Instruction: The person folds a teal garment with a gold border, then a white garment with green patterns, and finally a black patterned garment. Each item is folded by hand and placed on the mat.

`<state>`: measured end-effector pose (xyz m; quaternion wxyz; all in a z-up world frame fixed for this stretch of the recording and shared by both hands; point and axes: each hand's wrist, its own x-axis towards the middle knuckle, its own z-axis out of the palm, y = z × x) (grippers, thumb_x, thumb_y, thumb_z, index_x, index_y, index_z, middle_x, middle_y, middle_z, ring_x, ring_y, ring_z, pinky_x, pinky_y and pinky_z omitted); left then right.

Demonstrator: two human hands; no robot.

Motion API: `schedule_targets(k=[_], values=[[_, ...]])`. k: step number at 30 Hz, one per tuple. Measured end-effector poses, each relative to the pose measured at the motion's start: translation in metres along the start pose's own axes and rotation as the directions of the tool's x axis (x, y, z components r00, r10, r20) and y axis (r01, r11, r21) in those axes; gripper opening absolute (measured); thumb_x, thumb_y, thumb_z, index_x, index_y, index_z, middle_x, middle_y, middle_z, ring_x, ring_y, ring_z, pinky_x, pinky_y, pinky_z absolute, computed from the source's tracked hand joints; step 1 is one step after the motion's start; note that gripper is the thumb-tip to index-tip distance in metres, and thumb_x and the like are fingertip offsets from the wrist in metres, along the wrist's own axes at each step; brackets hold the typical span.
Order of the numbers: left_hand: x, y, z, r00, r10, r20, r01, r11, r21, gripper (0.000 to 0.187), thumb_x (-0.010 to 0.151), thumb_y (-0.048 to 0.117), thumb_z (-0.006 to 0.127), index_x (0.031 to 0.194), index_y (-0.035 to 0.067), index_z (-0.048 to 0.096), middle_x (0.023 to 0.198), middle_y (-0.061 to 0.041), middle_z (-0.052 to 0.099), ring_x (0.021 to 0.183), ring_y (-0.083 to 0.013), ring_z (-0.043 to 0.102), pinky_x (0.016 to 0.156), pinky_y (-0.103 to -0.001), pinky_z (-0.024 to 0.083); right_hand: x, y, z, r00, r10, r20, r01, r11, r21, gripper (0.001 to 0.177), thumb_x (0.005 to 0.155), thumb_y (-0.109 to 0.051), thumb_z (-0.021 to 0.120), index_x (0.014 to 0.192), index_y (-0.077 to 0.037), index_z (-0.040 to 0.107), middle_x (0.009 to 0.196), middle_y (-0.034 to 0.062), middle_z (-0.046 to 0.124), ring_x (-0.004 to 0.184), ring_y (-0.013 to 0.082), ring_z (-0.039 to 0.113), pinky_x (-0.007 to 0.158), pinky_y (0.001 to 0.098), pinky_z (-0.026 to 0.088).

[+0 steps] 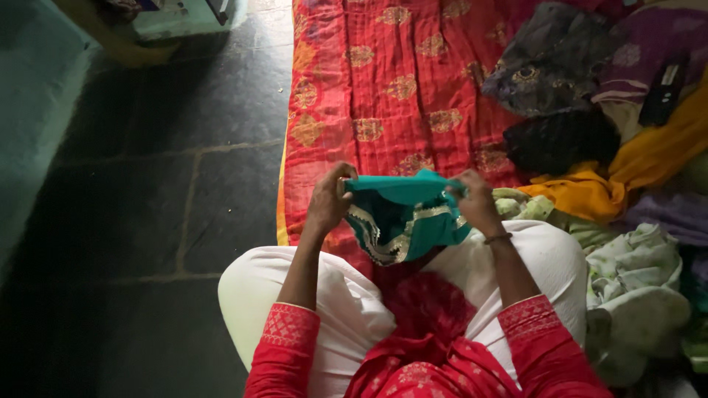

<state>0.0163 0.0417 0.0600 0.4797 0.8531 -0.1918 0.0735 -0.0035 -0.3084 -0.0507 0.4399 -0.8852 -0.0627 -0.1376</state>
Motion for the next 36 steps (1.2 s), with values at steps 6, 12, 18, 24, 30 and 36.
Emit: schedule_targets(k=[6, 12, 18, 24, 30, 36], values=[[-0.007, 0.001, 0.008, 0.984, -0.043, 0.175, 0.031, 0.997, 0.074, 0.033, 0.078, -0.005, 0.064, 0.103, 0.014, 0.074, 0.105, -0.012, 0.068, 0.098, -0.0321, 0.069, 0.086, -0.041, 0.055, -0.013, -0.024, -0.025, 0.975, -0.019, -0.222, 0.075, 0.967, 0.245, 0.019, 0.108, -0.021, 0.065, 0.108, -0.002, 0.067, 0.099, 0.0040, 0.064, 0.095, 0.0152, 0.057, 0.085, 0.0321, 0.045], [-0.011, 0.015, 0.014, 0.971, 0.058, 0.230, -0.069, 0.997, 0.040, 0.040, 0.074, 0.000, 0.069, 0.112, 0.013, 0.072, 0.110, -0.014, 0.068, 0.102, -0.0354, 0.065, 0.089, -0.043, 0.052, -0.045, -0.076, -0.028, 0.962, 0.117, -0.248, 0.003, 0.899, 0.437, 0.023, 0.110, -0.028, 0.060, 0.106, -0.006, 0.062, 0.084, -0.0079, 0.052, 0.077, 0.0028, 0.044, 0.069, 0.0218, 0.037], [-0.014, -0.005, 0.021, 0.936, 0.038, 0.351, -0.019, 0.998, -0.059, 0.032, 0.083, 0.006, 0.069, 0.114, 0.013, 0.072, 0.108, -0.010, 0.070, 0.094, -0.0300, 0.069, 0.083, -0.038, 0.056, -0.058, -0.134, -0.055, 0.952, 0.059, -0.301, 0.065, 0.920, 0.387, 0.028, 0.113, -0.032, 0.060, 0.101, -0.007, 0.060, 0.082, -0.0084, 0.047, 0.075, 0.0017, 0.041, 0.067, 0.0216, 0.034], [-0.021, -0.009, 0.026, 0.863, -0.050, 0.503, 0.170, 0.966, -0.196, 0.032, 0.087, 0.020, 0.067, 0.115, 0.004, 0.069, 0.115, -0.015, 0.074, 0.100, -0.0285, 0.070, 0.087, -0.040, 0.057, -0.067, -0.194, -0.075, 0.959, -0.011, -0.283, 0.109, 0.937, 0.332, 0.032, 0.111, -0.036, 0.059, 0.104, -0.005, 0.062, 0.085, -0.0075, 0.051, 0.075, 0.0012, 0.044, 0.066, 0.0215, 0.036], [-0.045, 0.044, 0.019, 0.778, 0.145, 0.611, -0.013, 0.976, -0.216, 0.055, 0.088, 0.049, 0.074, 0.115, 0.001, 0.076, 0.135, -0.022, 0.064, 0.119, -0.0350, 0.062, 0.094, -0.045, 0.054, -0.064, -0.228, -0.098, 0.925, -0.013, -0.379, 0.133, 0.947, 0.292, 0.034, 0.116, -0.035, 0.057, 0.097, -0.007, 0.055, 0.081, -0.0071, 0.048, 0.071, 0.0007, 0.041, 0.066, 0.0217, 0.033], [-0.064, 0.082, 0.044, 0.762, 0.335, 0.554, -0.288, 0.942, -0.173, 0.045, 0.085, 0.047, 0.080, 0.110, 0.009, 0.080, 0.136, -0.026, 0.063, 0.119, -0.0389, 0.064, 0.100, -0.050, 0.052, -0.070, -0.239, -0.112, 0.904, -0.076, -0.422, 0.147, 0.979, 0.139, 0.040, 0.121, -0.034, 0.059, 0.093, -0.006, 0.054, 0.078, -0.0045, 0.048, 0.068, 0.0026, 0.043, 0.065, 0.0214, 0.035]])
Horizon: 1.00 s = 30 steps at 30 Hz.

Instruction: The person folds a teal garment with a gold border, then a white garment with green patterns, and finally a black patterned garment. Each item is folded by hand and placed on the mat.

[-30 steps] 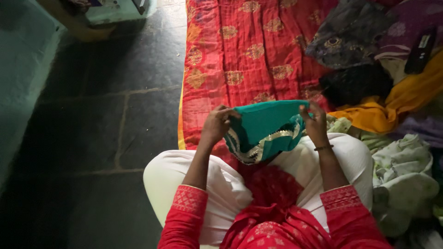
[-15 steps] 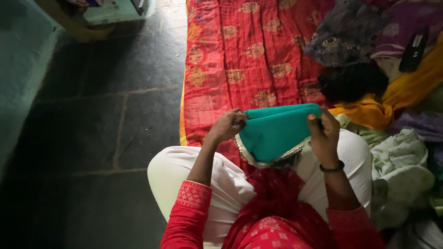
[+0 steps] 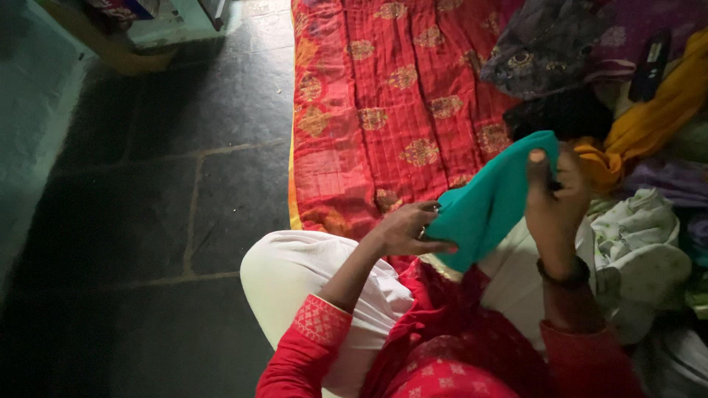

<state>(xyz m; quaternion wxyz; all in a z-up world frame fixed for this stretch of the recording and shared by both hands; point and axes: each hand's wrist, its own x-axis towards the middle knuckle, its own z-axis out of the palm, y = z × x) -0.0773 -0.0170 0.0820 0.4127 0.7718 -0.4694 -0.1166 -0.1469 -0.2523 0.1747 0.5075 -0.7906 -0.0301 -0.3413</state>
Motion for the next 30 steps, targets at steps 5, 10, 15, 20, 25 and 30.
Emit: schedule_targets(k=[5, 10, 15, 20, 25, 30], values=[[-0.009, 0.005, -0.025, 0.995, -0.080, -0.064, 0.072, 0.989, -0.127, 0.028, 0.093, 0.039, 0.075, 0.104, 0.013, 0.078, 0.121, -0.011, 0.071, 0.105, -0.0261, 0.071, 0.091, -0.040, 0.060, -0.003, 0.006, -0.036, 0.999, 0.012, -0.050, -0.015, 0.997, -0.071, 0.043, 0.118, -0.035, 0.062, 0.086, -0.007, 0.054, 0.069, -0.0022, 0.051, 0.059, 0.0046, 0.043, 0.057, 0.0229, 0.034], [-0.073, 0.060, -0.096, 0.942, 0.112, -0.317, -0.184, 0.961, -0.206, 0.013, 0.083, 0.018, 0.081, 0.085, 0.009, 0.072, 0.090, -0.009, 0.072, 0.088, -0.0259, 0.071, 0.085, -0.039, 0.055, -0.010, -0.013, -0.091, 0.983, -0.040, 0.181, 0.095, 0.948, -0.303, 0.039, 0.119, -0.030, 0.062, 0.089, -0.006, 0.055, 0.074, 0.0015, 0.052, 0.064, 0.0101, 0.047, 0.062, 0.0271, 0.037], [-0.114, 0.136, -0.129, 0.898, 0.392, -0.199, -0.439, 0.819, -0.368, 0.017, 0.080, 0.014, 0.082, 0.088, 0.006, 0.070, 0.100, -0.011, 0.067, 0.094, -0.0295, 0.070, 0.082, -0.040, 0.056, -0.001, -0.032, -0.090, 0.799, -0.143, 0.584, 0.176, 0.984, 0.000, 0.027, 0.112, -0.025, 0.062, 0.094, -0.005, 0.059, 0.080, 0.0032, 0.055, 0.071, 0.0128, 0.051, 0.065, 0.0289, 0.041], [-0.091, 0.114, -0.150, 0.981, 0.191, 0.041, -0.182, 0.969, -0.168, 0.025, 0.081, 0.022, 0.086, 0.102, 0.012, 0.078, 0.107, -0.011, 0.073, 0.097, -0.0278, 0.073, 0.083, -0.038, 0.059, 0.038, -0.007, -0.065, 0.575, -0.296, 0.762, 0.079, 0.948, 0.309, 0.018, 0.105, -0.020, 0.062, 0.099, -0.003, 0.064, 0.085, 0.0049, 0.058, 0.078, 0.0155, 0.055, 0.069, 0.0308, 0.045], [-0.012, 0.041, -0.171, 0.951, -0.136, -0.279, 0.267, 0.815, 0.515, 0.024, 0.088, 0.036, 0.080, 0.108, 0.023, 0.079, 0.100, -0.009, 0.072, 0.080, -0.0321, 0.070, 0.068, -0.045, 0.056, 0.103, 0.079, -0.006, 0.638, 0.251, 0.728, -0.007, 0.947, -0.320, 0.017, 0.102, -0.018, 0.065, 0.096, -0.003, 0.071, 0.077, 0.0057, 0.060, 0.069, 0.0192, 0.056, 0.062, 0.0343, 0.047], [0.027, 0.037, -0.204, 0.768, 0.274, -0.579, 0.369, 0.550, 0.749, 0.017, 0.095, 0.018, 0.074, 0.109, 0.028, 0.078, 0.098, 0.001, 0.071, 0.075, -0.0209, 0.069, 0.059, -0.037, 0.053, 0.146, 0.119, 0.024, 0.935, 0.027, 0.353, -0.051, 0.997, 0.059, 0.015, 0.105, 0.003, 0.058, 0.107, -0.004, 0.072, 0.095, 0.0042, 0.071, 0.086, 0.0130, 0.067, 0.076, 0.0284, 0.054]])
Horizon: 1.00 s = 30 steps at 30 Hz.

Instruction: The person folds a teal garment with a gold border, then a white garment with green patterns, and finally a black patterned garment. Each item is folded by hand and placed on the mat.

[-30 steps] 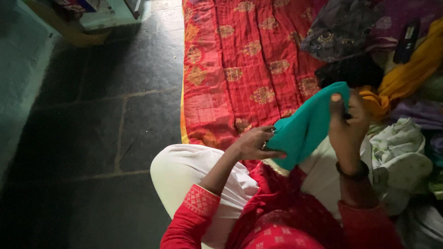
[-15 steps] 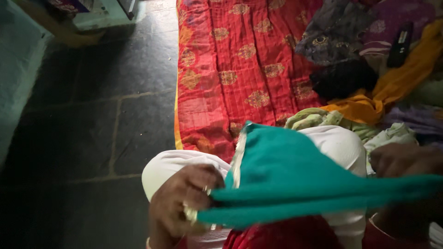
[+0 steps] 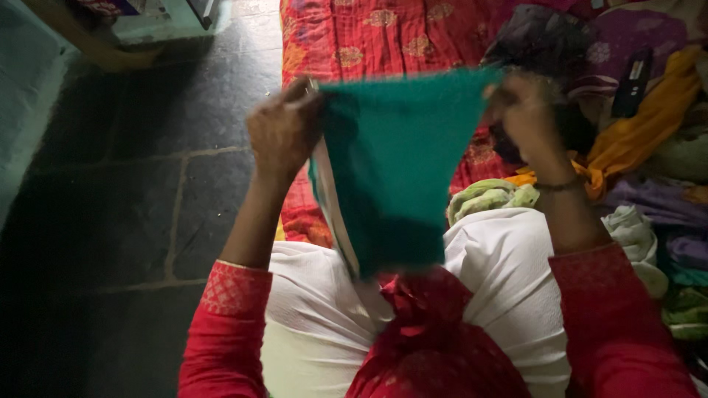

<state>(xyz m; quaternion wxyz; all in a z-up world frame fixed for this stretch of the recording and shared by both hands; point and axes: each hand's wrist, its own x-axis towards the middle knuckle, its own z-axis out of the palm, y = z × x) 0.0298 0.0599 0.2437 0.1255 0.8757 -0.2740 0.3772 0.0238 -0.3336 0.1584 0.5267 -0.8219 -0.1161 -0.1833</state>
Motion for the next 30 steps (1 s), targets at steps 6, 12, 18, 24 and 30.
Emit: schedule_targets(k=[6, 12, 18, 24, 30], values=[[0.010, 0.014, -0.035, 0.847, 0.197, -0.493, -0.167, 0.980, 0.106, 0.017, 0.101, 0.019, 0.086, 0.105, 0.019, 0.069, 0.119, 0.005, 0.073, 0.085, -0.0129, 0.067, 0.067, -0.032, 0.049, 0.019, -0.029, -0.018, 0.944, -0.179, -0.279, 0.313, 0.756, 0.575, 0.013, 0.108, -0.007, 0.064, 0.121, -0.009, 0.061, 0.123, 0.0058, 0.069, 0.110, 0.0126, 0.068, 0.094, 0.0283, 0.056], [-0.075, 0.010, -0.015, 0.934, 0.212, 0.288, -0.151, 0.964, -0.221, 0.020, 0.089, 0.012, 0.071, 0.103, 0.025, 0.076, 0.110, 0.002, 0.074, 0.078, -0.0209, 0.070, 0.063, -0.038, 0.054, -0.045, 0.019, -0.017, 0.987, 0.088, 0.132, -0.101, 0.990, 0.096, 0.009, 0.101, -0.003, 0.070, 0.100, -0.004, 0.061, 0.097, 0.0087, 0.070, 0.094, 0.0131, 0.070, 0.088, 0.0283, 0.058], [-0.188, 0.029, 0.066, 0.625, 0.332, 0.707, 0.044, 0.889, -0.457, 0.018, 0.084, 0.023, 0.070, 0.099, 0.024, 0.079, 0.103, -0.001, 0.076, 0.084, -0.0266, 0.073, 0.069, -0.043, 0.058, -0.147, 0.089, 0.000, 0.796, 0.323, 0.512, -0.225, 0.943, -0.245, 0.009, 0.091, -0.002, 0.073, 0.100, 0.000, 0.073, 0.084, 0.0110, 0.071, 0.081, 0.0181, 0.065, 0.073, 0.0327, 0.053], [-0.217, 0.041, 0.108, 0.388, 0.441, 0.810, 0.256, 0.792, -0.554, 0.022, 0.082, 0.034, 0.077, 0.094, 0.016, 0.078, 0.085, -0.010, 0.075, 0.078, -0.0297, 0.073, 0.071, -0.042, 0.058, -0.185, 0.105, 0.018, 0.844, 0.048, 0.534, 0.002, 0.996, -0.093, 0.029, 0.086, -0.017, 0.077, 0.108, 0.001, 0.072, 0.108, 0.0091, 0.069, 0.096, 0.0140, 0.064, 0.076, 0.0348, 0.052], [-0.173, 0.008, 0.153, 0.233, 0.402, 0.885, 0.528, 0.713, -0.462, 0.031, 0.083, 0.040, 0.074, 0.096, 0.012, 0.075, 0.083, -0.011, 0.076, 0.075, -0.0281, 0.078, 0.067, -0.041, 0.059, -0.138, 0.147, 0.030, 0.867, 0.297, 0.399, -0.255, 0.954, -0.156, 0.024, 0.098, -0.019, 0.077, 0.092, 0.002, 0.068, 0.077, 0.0106, 0.058, 0.072, 0.0131, 0.055, 0.061, 0.0331, 0.050]])
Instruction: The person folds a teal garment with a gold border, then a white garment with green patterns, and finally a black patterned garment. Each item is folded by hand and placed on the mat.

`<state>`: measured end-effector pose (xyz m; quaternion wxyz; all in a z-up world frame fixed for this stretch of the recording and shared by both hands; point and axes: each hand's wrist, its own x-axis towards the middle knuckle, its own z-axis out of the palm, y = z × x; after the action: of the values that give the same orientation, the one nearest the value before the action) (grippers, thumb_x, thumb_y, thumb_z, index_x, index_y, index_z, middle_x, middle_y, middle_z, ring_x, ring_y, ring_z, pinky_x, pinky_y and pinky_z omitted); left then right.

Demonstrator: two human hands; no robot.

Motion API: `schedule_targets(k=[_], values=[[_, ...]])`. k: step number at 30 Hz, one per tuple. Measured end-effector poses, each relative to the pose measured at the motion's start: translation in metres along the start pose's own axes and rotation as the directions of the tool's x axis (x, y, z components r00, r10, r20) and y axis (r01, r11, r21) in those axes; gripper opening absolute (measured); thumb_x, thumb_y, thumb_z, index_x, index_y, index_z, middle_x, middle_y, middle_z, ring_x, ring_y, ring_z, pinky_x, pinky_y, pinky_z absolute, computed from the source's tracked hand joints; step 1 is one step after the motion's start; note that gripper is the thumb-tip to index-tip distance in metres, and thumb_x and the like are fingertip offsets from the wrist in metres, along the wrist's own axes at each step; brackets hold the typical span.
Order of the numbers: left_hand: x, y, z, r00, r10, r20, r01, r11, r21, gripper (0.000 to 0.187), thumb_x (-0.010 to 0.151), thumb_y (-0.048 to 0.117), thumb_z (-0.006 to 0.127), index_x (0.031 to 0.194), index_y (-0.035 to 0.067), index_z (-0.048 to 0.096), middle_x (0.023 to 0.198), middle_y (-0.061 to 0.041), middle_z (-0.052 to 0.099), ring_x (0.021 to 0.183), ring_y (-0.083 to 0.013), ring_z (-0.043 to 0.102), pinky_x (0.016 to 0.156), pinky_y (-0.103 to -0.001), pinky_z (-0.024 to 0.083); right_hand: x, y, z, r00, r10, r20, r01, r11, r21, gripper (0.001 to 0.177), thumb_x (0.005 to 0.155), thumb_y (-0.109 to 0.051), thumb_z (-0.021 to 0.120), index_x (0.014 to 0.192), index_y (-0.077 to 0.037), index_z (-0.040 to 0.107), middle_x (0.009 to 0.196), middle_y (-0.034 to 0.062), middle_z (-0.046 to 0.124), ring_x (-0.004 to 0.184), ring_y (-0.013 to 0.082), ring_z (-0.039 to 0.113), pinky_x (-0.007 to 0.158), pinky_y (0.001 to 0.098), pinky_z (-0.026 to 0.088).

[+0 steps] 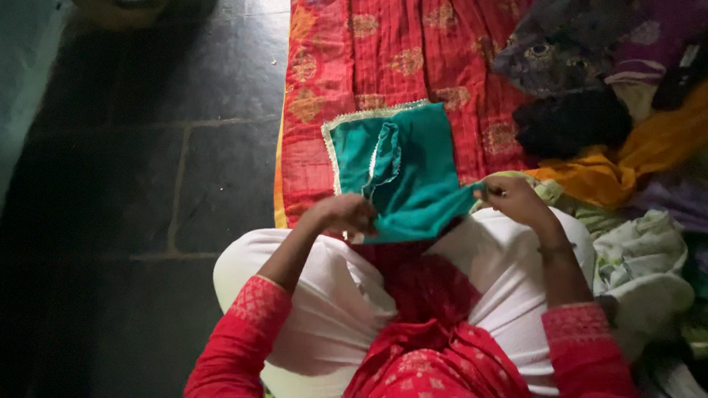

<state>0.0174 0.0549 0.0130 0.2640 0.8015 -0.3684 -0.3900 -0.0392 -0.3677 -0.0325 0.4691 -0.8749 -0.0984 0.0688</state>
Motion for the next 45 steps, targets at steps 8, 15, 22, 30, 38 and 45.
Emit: schedule_targets(k=[8, 15, 22, 30, 38, 45], values=[[0.020, -0.033, -0.043, 0.600, -0.306, -0.739, 0.389, 0.919, -0.065, 0.034, 0.091, 0.035, 0.068, 0.122, 0.023, 0.070, 0.111, -0.012, 0.073, 0.102, -0.0338, 0.069, 0.085, -0.048, 0.055, 0.120, 0.016, 0.058, 0.963, 0.214, -0.164, -0.085, 0.819, 0.568, 0.020, 0.099, -0.018, 0.064, 0.109, -0.002, 0.069, 0.095, 0.0072, 0.071, 0.085, 0.0170, 0.073, 0.074, 0.0309, 0.062], [0.031, -0.035, -0.050, 0.479, -0.218, -0.850, 0.268, 0.959, -0.094, 0.042, 0.092, 0.023, 0.069, 0.134, 0.024, 0.067, 0.113, -0.011, 0.067, 0.098, -0.0343, 0.070, 0.084, -0.046, 0.055, 0.124, -0.006, 0.086, 0.903, 0.122, -0.412, 0.105, 0.867, 0.487, 0.032, 0.106, -0.011, 0.061, 0.134, 0.003, 0.067, 0.120, 0.0137, 0.071, 0.110, 0.0267, 0.070, 0.095, 0.0375, 0.063], [0.050, -0.054, -0.036, 0.457, -0.105, -0.883, 0.208, 0.978, -0.009, 0.094, 0.084, 0.035, 0.076, 0.159, 0.011, 0.025, 0.161, -0.024, 0.010, 0.134, -0.0514, 0.035, 0.103, -0.052, 0.044, 0.109, -0.035, 0.090, 0.958, -0.171, -0.231, 0.224, 0.947, 0.229, 0.094, 0.096, -0.016, 0.068, 0.164, -0.011, 0.004, 0.169, 0.0180, 0.022, 0.151, 0.0353, 0.033, 0.117, 0.0442, 0.036], [0.076, -0.059, -0.011, 0.774, -0.161, -0.613, 0.332, 0.927, 0.175, 0.103, 0.077, 0.057, 0.081, 0.161, 0.032, 0.026, 0.171, -0.011, 0.001, 0.156, -0.0406, 0.008, 0.114, -0.066, 0.025, 0.099, -0.011, 0.093, 0.968, -0.235, 0.091, 0.252, 0.899, -0.358, 0.090, 0.085, -0.038, 0.081, 0.159, -0.024, 0.031, 0.165, 0.0156, 0.027, 0.152, 0.0406, 0.023, 0.122, 0.0512, 0.025], [0.078, -0.041, 0.019, 0.909, -0.304, -0.285, 0.406, 0.801, 0.440, 0.112, 0.067, 0.049, 0.085, 0.162, 0.035, 0.028, 0.165, -0.008, 0.026, 0.151, -0.0352, 0.028, 0.117, -0.057, 0.033, 0.081, 0.003, 0.087, 0.973, -0.035, 0.228, 0.160, 0.814, -0.558, 0.103, 0.063, -0.035, 0.093, 0.153, -0.030, 0.041, 0.165, 0.0086, 0.027, 0.153, 0.0350, 0.021, 0.122, 0.0500, 0.024], [0.095, -0.068, 0.058, 0.806, 0.036, -0.591, 0.485, 0.533, 0.693, 0.103, 0.071, 0.031, 0.080, 0.158, 0.028, 0.025, 0.165, -0.008, 0.023, 0.148, -0.0363, 0.023, 0.112, -0.068, 0.018, 0.073, 0.008, 0.089, 0.993, -0.092, 0.071, 0.115, 0.861, -0.495, 0.070, 0.066, -0.030, 0.091, 0.130, -0.026, 0.063, 0.158, 0.0059, 0.042, 0.149, 0.0327, 0.033, 0.121, 0.0481, 0.029]])
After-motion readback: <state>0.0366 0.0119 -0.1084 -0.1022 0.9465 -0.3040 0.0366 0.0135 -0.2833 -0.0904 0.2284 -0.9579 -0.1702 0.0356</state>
